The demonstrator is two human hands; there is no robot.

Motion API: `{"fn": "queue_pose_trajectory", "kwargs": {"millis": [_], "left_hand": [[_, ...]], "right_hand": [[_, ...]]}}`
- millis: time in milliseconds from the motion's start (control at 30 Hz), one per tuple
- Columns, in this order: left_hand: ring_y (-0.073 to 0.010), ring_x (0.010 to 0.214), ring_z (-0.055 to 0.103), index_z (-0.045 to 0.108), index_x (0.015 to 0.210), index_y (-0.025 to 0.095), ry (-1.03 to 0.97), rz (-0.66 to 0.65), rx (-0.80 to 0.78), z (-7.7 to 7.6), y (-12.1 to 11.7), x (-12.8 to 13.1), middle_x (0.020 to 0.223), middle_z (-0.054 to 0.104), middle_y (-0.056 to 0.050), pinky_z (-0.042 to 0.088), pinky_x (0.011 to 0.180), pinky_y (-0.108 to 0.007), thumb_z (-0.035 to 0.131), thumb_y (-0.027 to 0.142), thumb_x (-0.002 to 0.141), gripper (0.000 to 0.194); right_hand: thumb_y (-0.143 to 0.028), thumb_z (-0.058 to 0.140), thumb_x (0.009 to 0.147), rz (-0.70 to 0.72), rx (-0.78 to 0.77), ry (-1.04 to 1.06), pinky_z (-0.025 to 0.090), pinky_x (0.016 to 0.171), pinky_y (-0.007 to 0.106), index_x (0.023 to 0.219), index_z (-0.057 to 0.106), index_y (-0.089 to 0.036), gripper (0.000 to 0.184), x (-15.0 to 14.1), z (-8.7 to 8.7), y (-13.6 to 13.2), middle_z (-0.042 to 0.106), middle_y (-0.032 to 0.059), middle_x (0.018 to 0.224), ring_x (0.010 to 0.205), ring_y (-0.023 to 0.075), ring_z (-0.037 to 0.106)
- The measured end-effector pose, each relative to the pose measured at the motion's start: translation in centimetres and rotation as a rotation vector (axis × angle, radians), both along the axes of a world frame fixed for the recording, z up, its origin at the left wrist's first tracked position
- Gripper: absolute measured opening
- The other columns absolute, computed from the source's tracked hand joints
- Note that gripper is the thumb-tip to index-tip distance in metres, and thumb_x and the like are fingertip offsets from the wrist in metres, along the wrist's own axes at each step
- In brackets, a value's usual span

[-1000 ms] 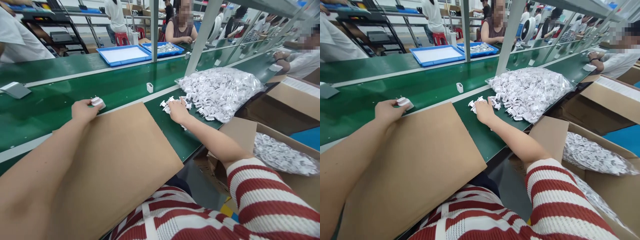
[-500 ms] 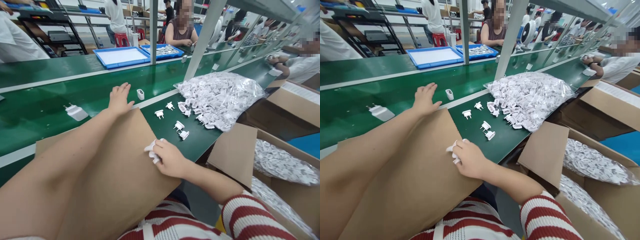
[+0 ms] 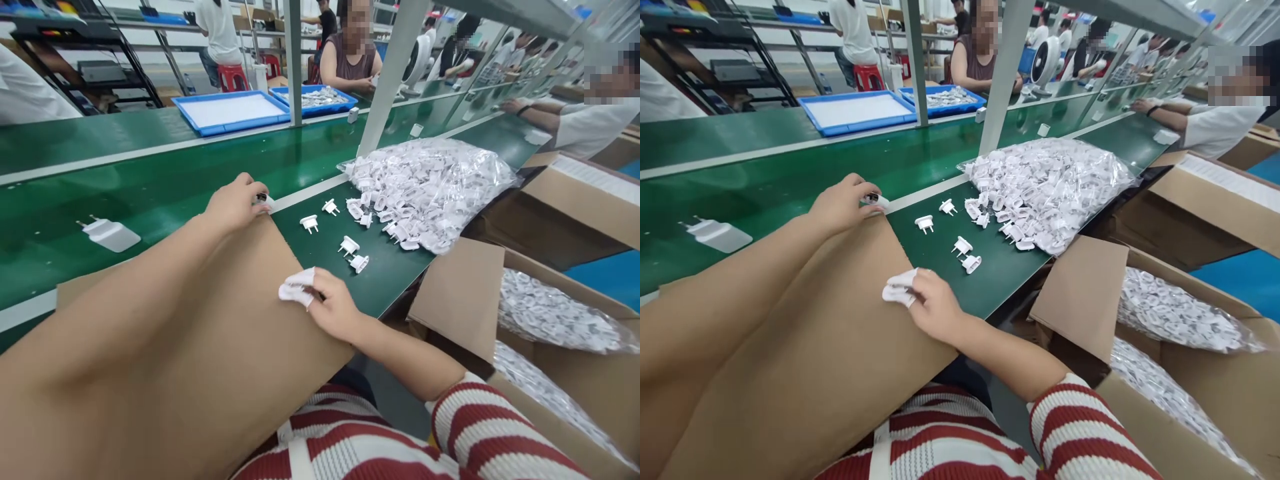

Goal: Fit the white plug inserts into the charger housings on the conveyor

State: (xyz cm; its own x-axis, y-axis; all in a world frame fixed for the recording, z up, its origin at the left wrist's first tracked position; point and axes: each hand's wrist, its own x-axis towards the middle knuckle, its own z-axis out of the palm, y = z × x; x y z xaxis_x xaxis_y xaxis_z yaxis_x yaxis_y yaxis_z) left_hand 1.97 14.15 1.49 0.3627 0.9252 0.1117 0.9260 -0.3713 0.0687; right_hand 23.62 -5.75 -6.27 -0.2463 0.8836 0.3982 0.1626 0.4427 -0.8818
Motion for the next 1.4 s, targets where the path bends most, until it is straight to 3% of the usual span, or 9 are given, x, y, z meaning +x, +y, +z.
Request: {"fn": "queue_pose_trajectory", "kwargs": {"millis": [167, 233, 333, 433, 567, 733, 967, 1233, 1400], "left_hand": [[-0.0289, 0.101, 0.065, 0.072, 0.119, 0.025, -0.105, -0.143, -0.051, 0.3, -10.7, 1.1, 0.125, 0.064, -0.010, 0.049, 0.078, -0.034, 0.057, 0.051, 0.101, 0.035], [-0.0270, 0.100, 0.066, 0.073, 0.115, 0.026, -0.269, -0.201, -0.130, -0.8, -13.9, 1.4, 0.121, 0.068, -0.008, 0.050, 0.079, -0.034, 0.058, 0.047, 0.100, 0.030], [-0.0244, 0.096, 0.067, 0.076, 0.114, 0.029, -0.620, -0.218, -0.260, -2.9, -16.3, 1.8, 0.114, 0.073, -0.004, 0.052, 0.083, -0.034, 0.068, 0.047, 0.093, 0.028], [-0.0212, 0.079, 0.064, 0.076, 0.120, 0.030, -0.885, -0.120, -0.355, -4.5, -16.8, 2.0, 0.100, 0.074, -0.003, 0.051, 0.073, -0.033, 0.077, 0.050, 0.085, 0.040], [-0.0177, 0.068, 0.057, 0.074, 0.125, 0.029, -0.983, -0.095, -0.370, -5.8, -17.0, 2.3, 0.083, 0.069, -0.001, 0.047, 0.066, -0.030, 0.080, 0.047, 0.083, 0.047], [-0.0158, 0.069, 0.056, 0.073, 0.127, 0.030, -1.032, -0.141, -0.357, -6.5, -17.2, 2.3, 0.088, 0.071, 0.000, 0.046, 0.067, -0.028, 0.080, 0.046, 0.087, 0.043], [-0.0156, 0.070, 0.055, 0.074, 0.122, 0.028, -0.990, -0.185, -0.274, -6.6, -17.4, 2.3, 0.089, 0.069, 0.000, 0.045, 0.069, -0.028, 0.077, 0.045, 0.090, 0.037], [-0.0207, 0.078, 0.061, 0.075, 0.095, 0.022, -0.787, -0.174, -0.200, -6.3, -17.5, 2.3, 0.085, 0.069, -0.004, 0.044, 0.071, -0.031, 0.066, 0.050, 0.094, 0.029], [-0.0225, 0.079, 0.065, 0.077, 0.091, 0.022, -0.766, -0.168, -0.309, -5.5, -16.9, 2.1, 0.088, 0.073, -0.004, 0.047, 0.073, -0.032, 0.072, 0.050, 0.088, 0.028]], "right_hand": [[-0.045, 0.088, 0.076, -0.134, -0.433, 0.418, 0.061, 0.091, 0.039, 0.107, 0.077, -0.026, 0.038, 0.5, 0.8, 1.2, 0.079, 0.0028, 0.105, 0.095, 0.0210, 0.074], [-0.048, 0.088, 0.074, -0.134, -0.458, 0.434, 0.061, 0.095, 0.041, 0.109, 0.077, -0.025, 0.043, 0.7, 1.3, 1.6, 0.079, 0.0030, 0.108, 0.099, 0.0217, 0.074], [-0.048, 0.081, 0.081, -0.206, -0.344, 0.315, 0.060, 0.095, 0.040, 0.109, 0.076, -0.025, 0.036, 1.0, 1.9, 1.8, 0.079, 0.0037, 0.110, 0.103, 0.0220, 0.073], [-0.040, 0.072, 0.090, -0.276, -0.130, 0.085, 0.058, 0.089, 0.037, 0.110, 0.077, -0.026, 0.024, 1.1, 2.4, 1.5, 0.078, 0.0041, 0.112, 0.106, 0.0219, 0.071], [-0.029, 0.059, 0.098, -0.228, 0.104, -0.174, 0.056, 0.087, 0.036, 0.117, 0.074, -0.028, 0.024, 0.9, 2.7, 1.0, 0.076, 0.0046, 0.115, 0.106, 0.0217, 0.067], [-0.019, 0.052, 0.099, -0.172, 0.206, -0.455, 0.052, 0.088, 0.038, 0.112, 0.071, -0.023, 0.024, 0.6, 2.9, 1.0, 0.073, 0.0081, 0.107, 0.099, 0.0241, 0.063], [-0.007, 0.050, 0.085, -0.188, 0.277, -0.798, 0.044, 0.077, 0.036, 0.103, 0.067, -0.020, 0.027, 0.7, 3.4, 1.0, 0.069, 0.0105, 0.103, 0.090, 0.0271, 0.057], [-0.010, 0.053, 0.083, -0.247, 0.234, -0.784, 0.045, 0.072, 0.034, 0.103, 0.067, -0.020, 0.026, 0.1, 3.4, 1.1, 0.070, 0.0080, 0.097, 0.085, 0.0253, 0.062], [-0.023, 0.056, 0.096, -0.157, 0.133, -0.542, 0.058, 0.086, 0.035, 0.135, 0.063, -0.024, 0.039, 1.0, 2.9, 0.5, 0.074, 0.0082, 0.124, 0.108, 0.0251, 0.070]]}}
